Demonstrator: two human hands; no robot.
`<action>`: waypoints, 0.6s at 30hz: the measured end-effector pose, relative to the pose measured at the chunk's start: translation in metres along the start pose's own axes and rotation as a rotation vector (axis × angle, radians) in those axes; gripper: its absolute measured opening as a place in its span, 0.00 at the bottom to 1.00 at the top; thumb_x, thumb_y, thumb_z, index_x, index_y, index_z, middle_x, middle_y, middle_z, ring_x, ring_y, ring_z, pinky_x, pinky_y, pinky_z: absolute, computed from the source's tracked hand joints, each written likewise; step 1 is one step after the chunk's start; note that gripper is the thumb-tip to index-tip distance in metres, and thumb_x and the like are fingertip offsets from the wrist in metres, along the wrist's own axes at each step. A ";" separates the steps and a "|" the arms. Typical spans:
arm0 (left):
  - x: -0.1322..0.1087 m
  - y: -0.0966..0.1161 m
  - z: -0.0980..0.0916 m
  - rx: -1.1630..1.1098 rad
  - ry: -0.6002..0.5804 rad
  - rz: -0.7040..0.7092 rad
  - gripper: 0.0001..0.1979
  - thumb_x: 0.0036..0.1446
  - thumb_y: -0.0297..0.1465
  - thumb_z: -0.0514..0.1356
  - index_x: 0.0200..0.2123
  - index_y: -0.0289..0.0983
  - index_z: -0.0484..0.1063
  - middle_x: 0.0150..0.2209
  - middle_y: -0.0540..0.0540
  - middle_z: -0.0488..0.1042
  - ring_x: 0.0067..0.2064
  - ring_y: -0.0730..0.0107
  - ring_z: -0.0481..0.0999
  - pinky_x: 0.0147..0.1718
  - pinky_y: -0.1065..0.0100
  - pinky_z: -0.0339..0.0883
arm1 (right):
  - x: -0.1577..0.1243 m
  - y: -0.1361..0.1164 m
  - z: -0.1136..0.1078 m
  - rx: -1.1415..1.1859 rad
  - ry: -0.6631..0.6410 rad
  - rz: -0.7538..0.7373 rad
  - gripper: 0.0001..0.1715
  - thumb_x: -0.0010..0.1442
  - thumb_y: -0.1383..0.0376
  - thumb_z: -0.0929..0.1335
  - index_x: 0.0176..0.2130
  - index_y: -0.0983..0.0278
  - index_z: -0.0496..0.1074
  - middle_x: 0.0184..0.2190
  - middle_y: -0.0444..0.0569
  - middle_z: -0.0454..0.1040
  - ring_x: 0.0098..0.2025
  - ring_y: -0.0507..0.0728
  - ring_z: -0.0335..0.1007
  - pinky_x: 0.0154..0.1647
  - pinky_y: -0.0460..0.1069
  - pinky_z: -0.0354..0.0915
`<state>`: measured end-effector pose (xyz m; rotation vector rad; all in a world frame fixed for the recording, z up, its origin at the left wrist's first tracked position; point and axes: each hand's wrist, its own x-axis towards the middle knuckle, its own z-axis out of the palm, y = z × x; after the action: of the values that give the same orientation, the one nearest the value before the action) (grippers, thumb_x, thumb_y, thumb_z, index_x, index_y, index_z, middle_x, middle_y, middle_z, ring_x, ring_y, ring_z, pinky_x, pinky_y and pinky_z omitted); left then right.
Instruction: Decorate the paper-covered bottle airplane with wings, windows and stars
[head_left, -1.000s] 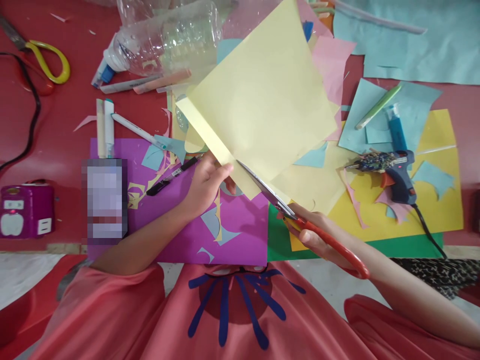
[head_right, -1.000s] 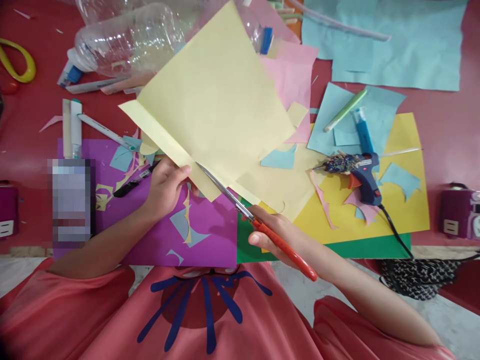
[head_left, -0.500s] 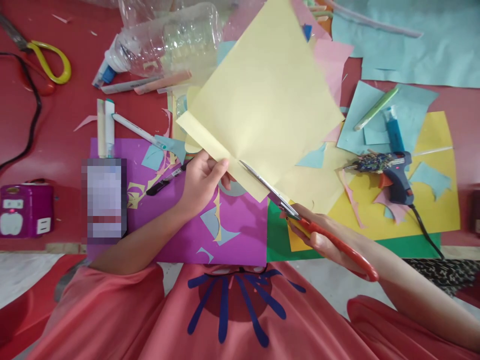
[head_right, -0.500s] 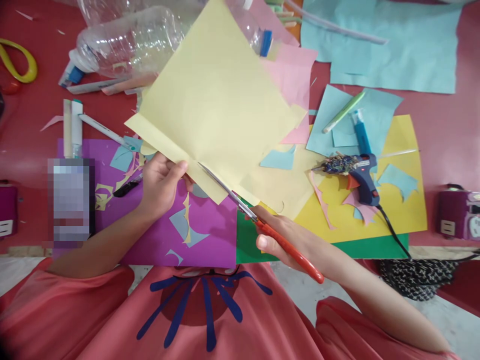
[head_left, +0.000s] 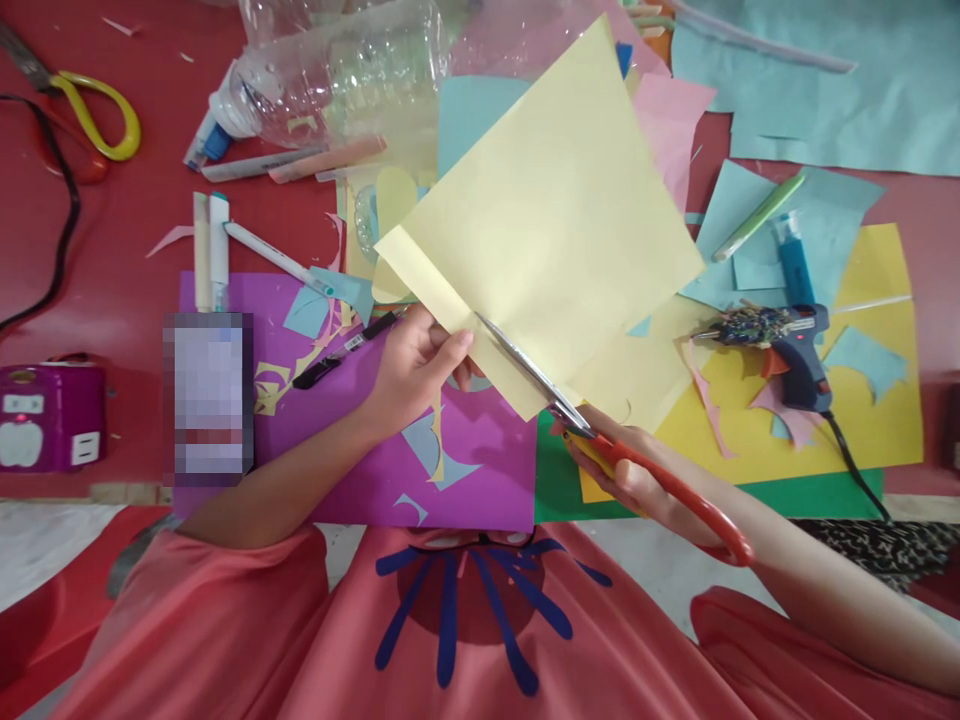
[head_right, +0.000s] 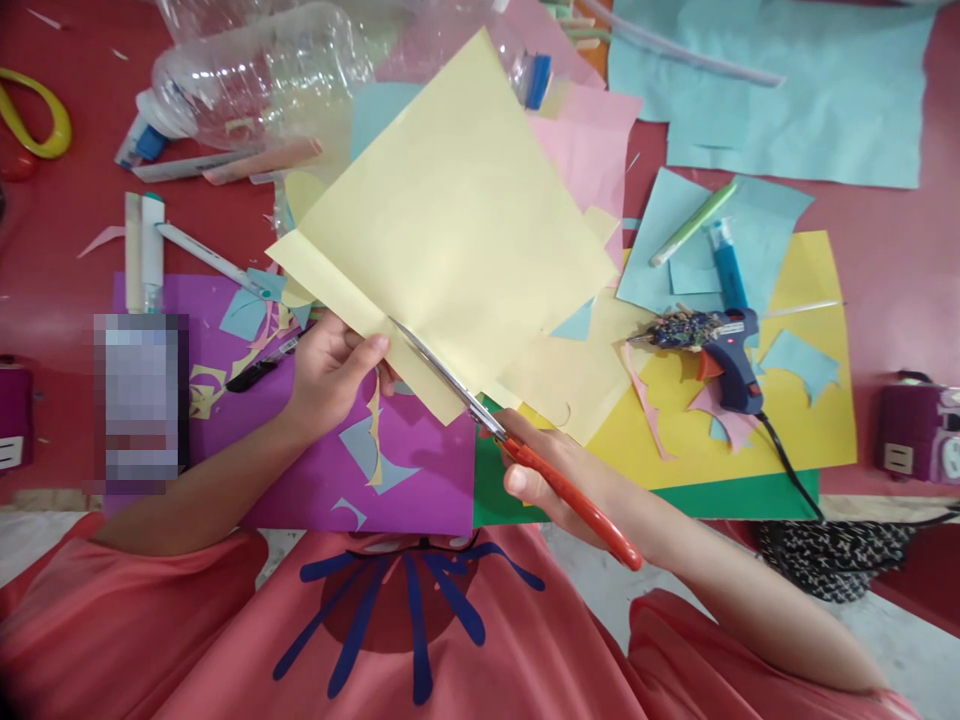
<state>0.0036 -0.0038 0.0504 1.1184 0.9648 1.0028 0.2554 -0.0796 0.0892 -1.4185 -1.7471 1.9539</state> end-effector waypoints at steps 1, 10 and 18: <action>0.000 0.000 0.000 0.005 -0.008 0.008 0.14 0.58 0.39 0.66 0.38 0.39 0.65 0.20 0.57 0.75 0.16 0.77 0.72 0.16 0.75 0.66 | 0.001 0.001 0.001 0.042 -0.011 0.013 0.41 0.56 0.26 0.57 0.36 0.60 0.60 0.25 0.42 0.61 0.24 0.49 0.51 0.22 0.47 0.54; 0.000 -0.002 -0.002 0.020 -0.004 0.021 0.15 0.58 0.41 0.67 0.37 0.39 0.65 0.19 0.57 0.75 0.16 0.77 0.72 0.16 0.76 0.66 | 0.005 0.013 0.006 0.106 0.017 0.007 0.44 0.55 0.25 0.57 0.39 0.62 0.63 0.24 0.39 0.56 0.24 0.49 0.49 0.23 0.47 0.50; 0.001 -0.006 -0.004 0.026 -0.009 0.005 0.17 0.58 0.44 0.67 0.38 0.40 0.66 0.18 0.57 0.74 0.17 0.75 0.74 0.17 0.75 0.67 | 0.006 0.017 0.009 0.048 0.052 -0.042 0.44 0.57 0.26 0.55 0.40 0.62 0.63 0.23 0.38 0.56 0.22 0.48 0.45 0.21 0.47 0.48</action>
<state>0.0006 -0.0022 0.0441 1.1462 0.9710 0.9913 0.2533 -0.0871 0.0706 -1.3922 -1.6824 1.9067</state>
